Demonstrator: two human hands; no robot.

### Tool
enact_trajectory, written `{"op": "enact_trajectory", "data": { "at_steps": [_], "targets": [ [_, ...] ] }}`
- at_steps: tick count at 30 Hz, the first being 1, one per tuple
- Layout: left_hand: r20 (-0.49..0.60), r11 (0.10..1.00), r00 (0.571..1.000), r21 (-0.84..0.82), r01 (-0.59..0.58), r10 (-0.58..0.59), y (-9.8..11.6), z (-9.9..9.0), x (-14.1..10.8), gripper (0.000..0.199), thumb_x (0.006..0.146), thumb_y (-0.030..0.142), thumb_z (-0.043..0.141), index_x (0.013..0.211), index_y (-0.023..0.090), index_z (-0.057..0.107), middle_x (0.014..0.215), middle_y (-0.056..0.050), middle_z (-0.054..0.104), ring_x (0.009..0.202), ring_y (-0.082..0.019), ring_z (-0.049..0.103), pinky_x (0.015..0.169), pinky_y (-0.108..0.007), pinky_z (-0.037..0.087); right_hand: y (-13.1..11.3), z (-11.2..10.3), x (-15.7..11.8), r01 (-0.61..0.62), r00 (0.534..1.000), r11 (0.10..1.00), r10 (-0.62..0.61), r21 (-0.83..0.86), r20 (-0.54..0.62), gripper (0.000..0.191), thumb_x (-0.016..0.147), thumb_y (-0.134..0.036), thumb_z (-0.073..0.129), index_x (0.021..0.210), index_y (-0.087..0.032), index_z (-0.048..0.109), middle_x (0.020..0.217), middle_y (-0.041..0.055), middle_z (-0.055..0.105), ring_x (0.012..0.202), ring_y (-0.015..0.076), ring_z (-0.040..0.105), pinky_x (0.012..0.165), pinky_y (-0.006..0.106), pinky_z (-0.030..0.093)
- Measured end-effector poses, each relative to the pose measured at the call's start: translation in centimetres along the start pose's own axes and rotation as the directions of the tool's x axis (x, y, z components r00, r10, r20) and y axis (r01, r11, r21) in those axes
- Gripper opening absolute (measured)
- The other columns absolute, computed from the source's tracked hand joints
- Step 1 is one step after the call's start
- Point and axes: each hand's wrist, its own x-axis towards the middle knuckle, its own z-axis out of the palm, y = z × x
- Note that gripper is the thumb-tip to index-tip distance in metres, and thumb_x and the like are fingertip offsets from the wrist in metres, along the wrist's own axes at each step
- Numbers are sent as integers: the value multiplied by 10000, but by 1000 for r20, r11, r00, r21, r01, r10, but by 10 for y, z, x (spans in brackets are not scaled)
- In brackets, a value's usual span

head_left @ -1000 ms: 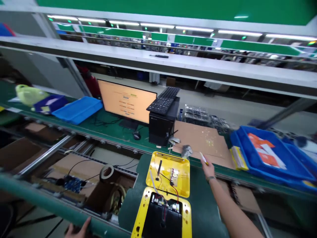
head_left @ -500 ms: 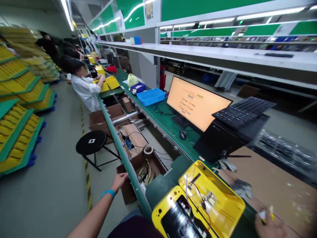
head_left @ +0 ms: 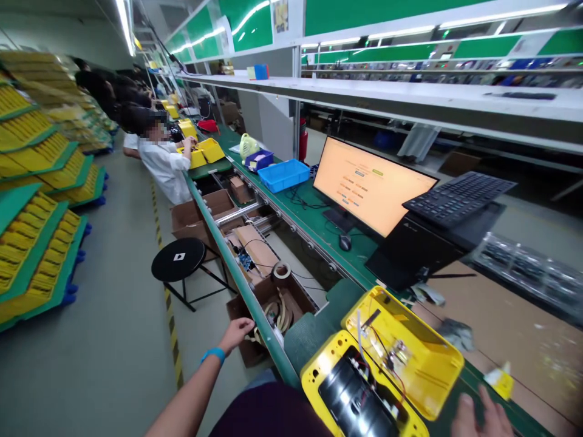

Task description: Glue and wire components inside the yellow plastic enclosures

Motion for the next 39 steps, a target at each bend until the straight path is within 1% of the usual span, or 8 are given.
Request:
{"op": "enact_trajectory", "data": {
  "at_steps": [6, 13, 17, 22, 26, 34, 37, 39],
  "targets": [
    [35, 999, 999, 8, -31, 31, 2, -1, 5, 644, 582, 776, 714, 742, 153, 697, 772, -63, 706, 817, -233, 636, 813, -349, 500, -98, 3, -45, 195, 970, 973, -210, 123, 125, 678, 928, -625, 529, 1415, -160, 613, 1488, 228, 482, 1428, 435, 391, 1124, 640, 357],
    [5, 987, 999, 157, -40, 39, 18, -5, -2, 505, 672, 649, 697, 666, 144, 707, 665, -84, 680, 757, -286, 665, 757, -380, 501, -171, 21, -85, 298, 871, 890, -402, 346, 282, 460, 973, -530, 550, 1284, -217, 680, 1453, 152, 527, 1386, 359, 461, 1178, 576, 322],
    [-30, 946, 978, 260, -193, 208, 72, 10, -35, 351, 831, 519, 626, 735, 204, 745, 866, -90, 735, 933, -298, 666, 911, -407, 477, -207, 33, -112, 261, 754, 852, -474, 454, 455, 387, 1005, -444, 543, 1331, -256, 634, 1412, 128, 571, 1349, 311, 507, 1165, 528, 375],
    [167, 796, 829, 233, -559, 533, 174, 36, -102, 335, 956, 511, 581, 884, 277, 810, 864, -70, 735, 942, -265, 657, 913, -398, 492, -257, 30, -131, 203, 533, 803, -571, 561, 624, 258, 999, -380, 595, 1221, -278, 676, 1308, 95, 626, 1260, 259, 575, 1116, 436, 441],
    [254, 719, 761, 251, -648, 597, 218, 41, -131, 300, 962, 502, 599, 916, 301, 817, 863, -73, 730, 979, -284, 641, 937, -454, 463, -282, 15, -127, 160, 458, 784, -597, 599, 658, 206, 989, -372, 623, 1149, -263, 692, 1223, 88, 654, 1197, 248, 599, 1073, 412, 459],
    [358, 617, 626, 156, -771, 693, 241, 45, -147, 206, 1003, 293, 573, 921, 246, 757, 828, -40, 689, 962, -217, 603, 905, -394, 369, -297, 0, -116, 230, 435, 758, -641, 611, 632, 73, 973, -291, 649, 924, -243, 674, 1045, 50, 662, 1025, 228, 623, 927, 400, 450],
    [337, 682, 674, 114, -723, 658, 245, 55, -148, 225, 962, 261, 592, 774, 207, 705, 781, -31, 667, 899, -203, 607, 875, -362, 391, -294, -3, -125, 526, 469, 647, -762, 552, 447, 96, 971, -185, 596, 956, -239, 674, 1025, 58, 618, 1011, 240, 611, 864, 411, 422],
    [280, 805, 772, -1, -594, 570, 244, 65, -143, 270, 932, 277, 596, 687, 186, 660, 730, -28, 651, 800, -187, 606, 798, -323, 438, -287, -3, -135, 743, 450, 486, -872, 460, 196, 219, 947, -89, 547, 1051, -226, 682, 969, 55, 589, 971, 234, 622, 825, 407, 408]
  ]
}}
